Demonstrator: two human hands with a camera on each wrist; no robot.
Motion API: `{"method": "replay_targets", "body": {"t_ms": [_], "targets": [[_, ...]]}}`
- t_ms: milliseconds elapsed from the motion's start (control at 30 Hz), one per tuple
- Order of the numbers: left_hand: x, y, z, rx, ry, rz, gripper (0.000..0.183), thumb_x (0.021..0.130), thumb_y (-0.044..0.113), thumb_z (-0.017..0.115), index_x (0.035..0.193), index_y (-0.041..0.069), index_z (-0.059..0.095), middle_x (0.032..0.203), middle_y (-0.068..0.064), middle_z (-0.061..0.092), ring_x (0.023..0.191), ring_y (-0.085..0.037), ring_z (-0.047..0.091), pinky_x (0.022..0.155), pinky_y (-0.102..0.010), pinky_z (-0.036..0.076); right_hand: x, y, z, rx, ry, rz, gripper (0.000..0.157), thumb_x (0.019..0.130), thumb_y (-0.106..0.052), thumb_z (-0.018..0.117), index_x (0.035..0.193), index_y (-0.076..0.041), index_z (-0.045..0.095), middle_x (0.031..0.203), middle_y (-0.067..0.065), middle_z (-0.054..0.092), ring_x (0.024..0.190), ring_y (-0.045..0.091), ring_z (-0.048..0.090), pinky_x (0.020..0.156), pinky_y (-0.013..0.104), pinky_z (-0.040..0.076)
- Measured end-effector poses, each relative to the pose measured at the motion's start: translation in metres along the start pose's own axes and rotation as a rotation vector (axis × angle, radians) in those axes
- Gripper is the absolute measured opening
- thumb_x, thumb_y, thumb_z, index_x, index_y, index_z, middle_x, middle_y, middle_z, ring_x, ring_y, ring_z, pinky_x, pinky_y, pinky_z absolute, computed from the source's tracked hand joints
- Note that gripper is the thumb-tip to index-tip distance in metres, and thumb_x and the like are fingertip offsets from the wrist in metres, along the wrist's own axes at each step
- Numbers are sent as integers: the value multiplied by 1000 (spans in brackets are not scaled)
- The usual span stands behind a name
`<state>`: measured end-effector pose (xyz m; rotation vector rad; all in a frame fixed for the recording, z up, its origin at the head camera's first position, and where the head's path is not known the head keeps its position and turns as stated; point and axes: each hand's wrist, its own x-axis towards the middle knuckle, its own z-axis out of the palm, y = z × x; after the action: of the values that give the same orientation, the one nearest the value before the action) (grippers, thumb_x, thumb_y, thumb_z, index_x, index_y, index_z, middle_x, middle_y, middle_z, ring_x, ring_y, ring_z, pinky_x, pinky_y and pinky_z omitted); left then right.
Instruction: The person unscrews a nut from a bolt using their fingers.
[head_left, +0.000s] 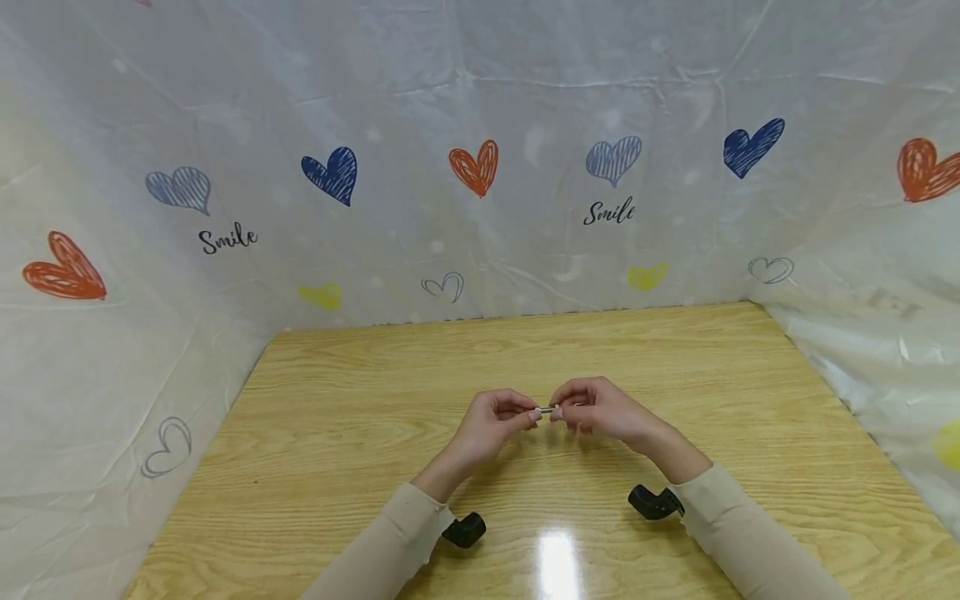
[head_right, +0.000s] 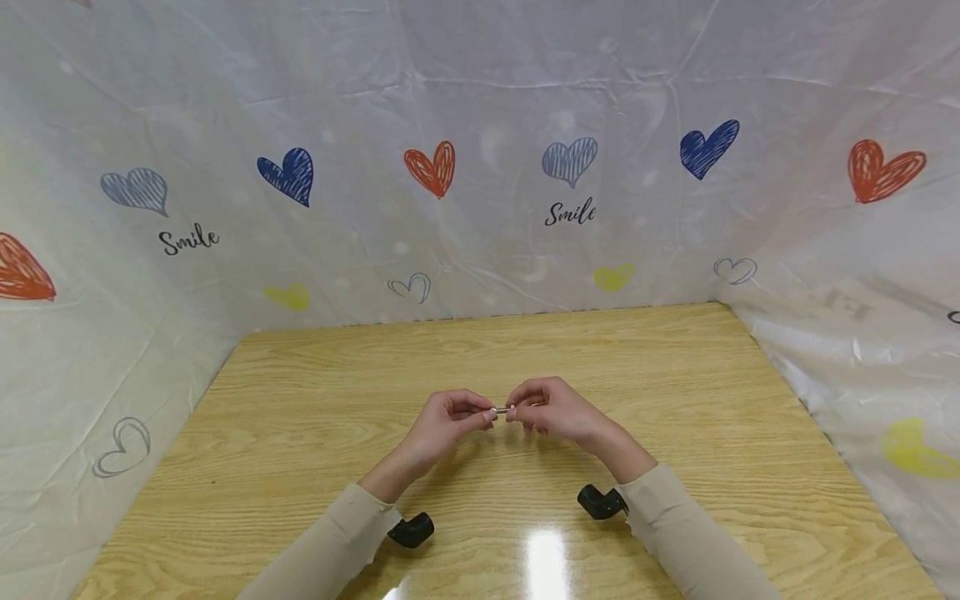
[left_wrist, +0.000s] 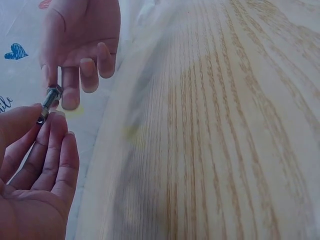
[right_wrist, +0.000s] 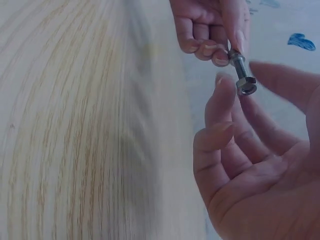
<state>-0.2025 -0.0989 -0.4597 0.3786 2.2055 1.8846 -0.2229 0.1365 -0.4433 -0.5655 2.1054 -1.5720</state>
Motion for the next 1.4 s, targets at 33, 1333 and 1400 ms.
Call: {"method": "replay_targets", "body": {"t_ms": [33, 1333, 1400], "targets": [[0, 0, 0, -3, -1, -5, 16, 97, 9, 72, 108, -3, 73, 104, -14, 74, 98, -38, 71, 88, -48, 60, 0, 0, 0, 1, 3, 3, 30, 103, -21, 64, 123, 1, 65, 108, 25, 68, 85, 44, 63, 64, 33, 49], [1, 0, 1, 6, -5, -16, 17, 97, 10, 72, 108, -2, 73, 106, -14, 73, 95, -31, 73, 90, -48, 60, 2, 2, 2, 72, -9, 50, 39, 107, -23, 58, 111, 13, 70, 89, 17, 75, 63, 14, 59, 56, 25, 43], [1, 0, 1, 7, -3, -21, 17, 97, 11, 72, 108, -2, 73, 105, -13, 74, 96, -32, 73, 89, -47, 60, 2, 3, 1, 66, -7, 28, 34, 106, -20, 60, 114, 12, 69, 95, 21, 74, 67, 17, 60, 59, 26, 46]]}}
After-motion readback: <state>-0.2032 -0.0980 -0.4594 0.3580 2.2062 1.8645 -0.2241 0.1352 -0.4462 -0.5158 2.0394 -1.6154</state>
